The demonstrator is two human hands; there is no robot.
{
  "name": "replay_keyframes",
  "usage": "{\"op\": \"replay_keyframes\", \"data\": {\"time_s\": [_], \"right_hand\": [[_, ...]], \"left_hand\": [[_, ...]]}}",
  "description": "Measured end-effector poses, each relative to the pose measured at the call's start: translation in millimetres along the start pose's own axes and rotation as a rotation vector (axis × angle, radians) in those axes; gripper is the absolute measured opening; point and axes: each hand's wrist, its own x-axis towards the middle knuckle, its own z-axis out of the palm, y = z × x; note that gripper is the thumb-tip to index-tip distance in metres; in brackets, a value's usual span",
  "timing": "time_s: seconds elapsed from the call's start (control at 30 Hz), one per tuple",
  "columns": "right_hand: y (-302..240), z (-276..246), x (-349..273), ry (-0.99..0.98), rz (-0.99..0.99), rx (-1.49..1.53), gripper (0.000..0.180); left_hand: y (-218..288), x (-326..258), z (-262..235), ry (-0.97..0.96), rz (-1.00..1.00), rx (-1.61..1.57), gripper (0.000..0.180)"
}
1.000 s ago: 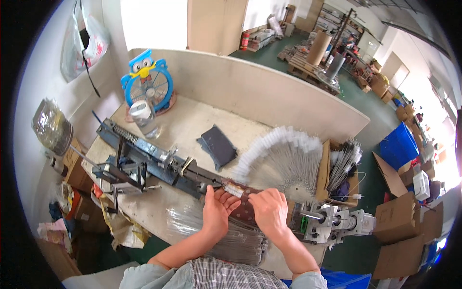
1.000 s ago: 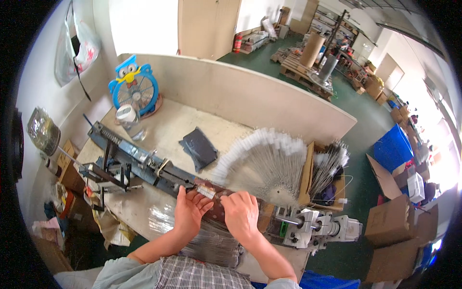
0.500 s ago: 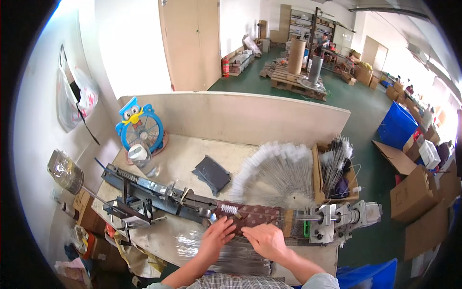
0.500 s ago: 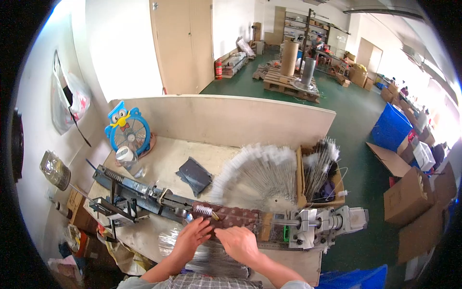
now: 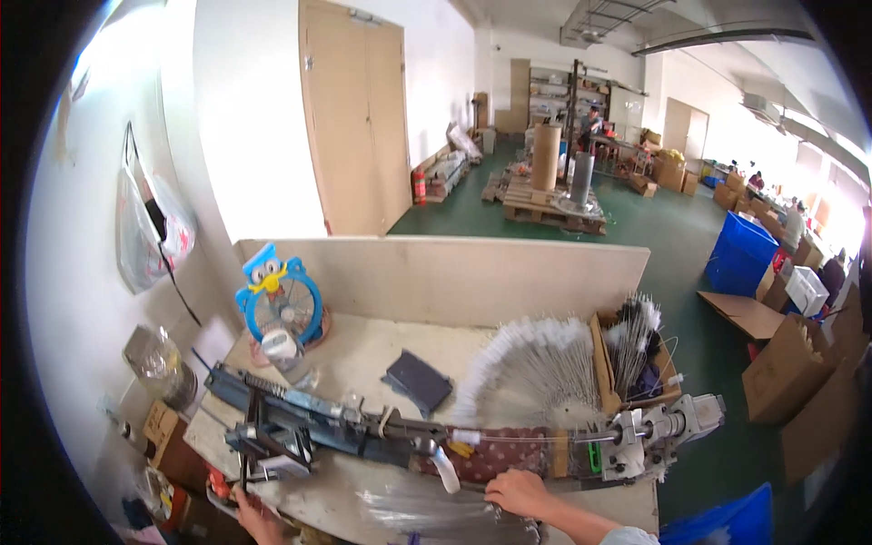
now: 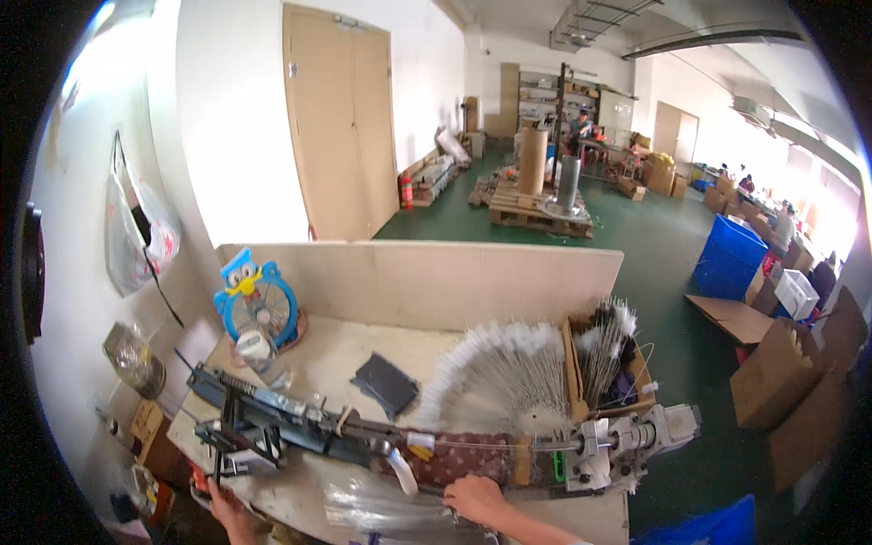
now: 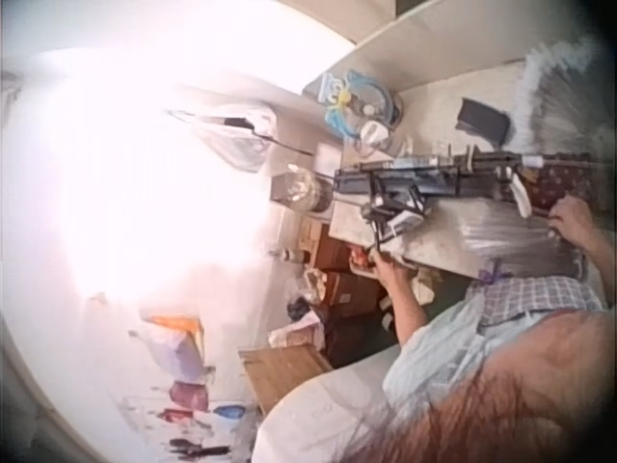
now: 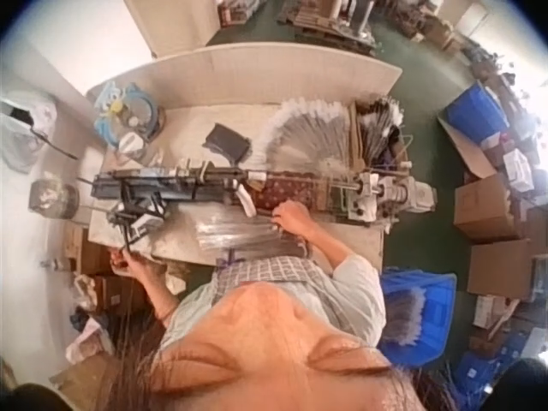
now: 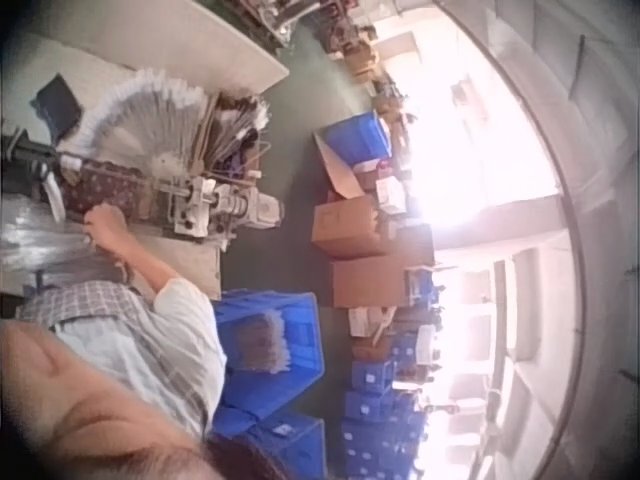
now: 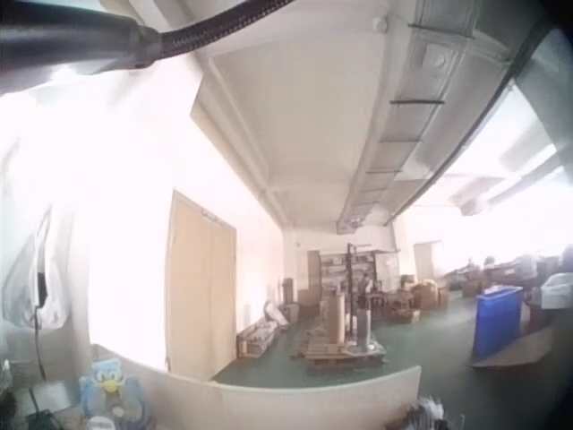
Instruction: Assembling industrial brushes by attaching metal clips to bundles of bristles using a press machine.
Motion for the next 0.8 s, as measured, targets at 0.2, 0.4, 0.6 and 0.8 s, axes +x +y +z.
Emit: {"op": "replay_keyframes", "data": {"time_s": [0.2, 0.4, 0.6, 0.8], "right_hand": [[4.9, -5.2, -2.0, -0.088, 0.090, 0.075, 0.023], [7.7, -9.1, -4.5, -0.133, 0.058, 0.012, 0.023], [19.8, -4.9, -10.2, -0.026, 0.059, 0.103, 0.023], [33.1, -8.2, -7.2, -0.075, -0.009, 0.029, 0.027]], "left_hand": [[37.7, -89.2, 47.5, 0.079, 0.030, -0.008, 0.029], [-26.9, -108.3, 60.3, -0.094, -0.389, -0.073, 0.037], [-44.5, -230.9, 135.5, -0.990, -0.644, 0.000, 0.041], [-54.4, -334.4, 199.9, -0.866, -0.959, 0.185, 0.015]]}}
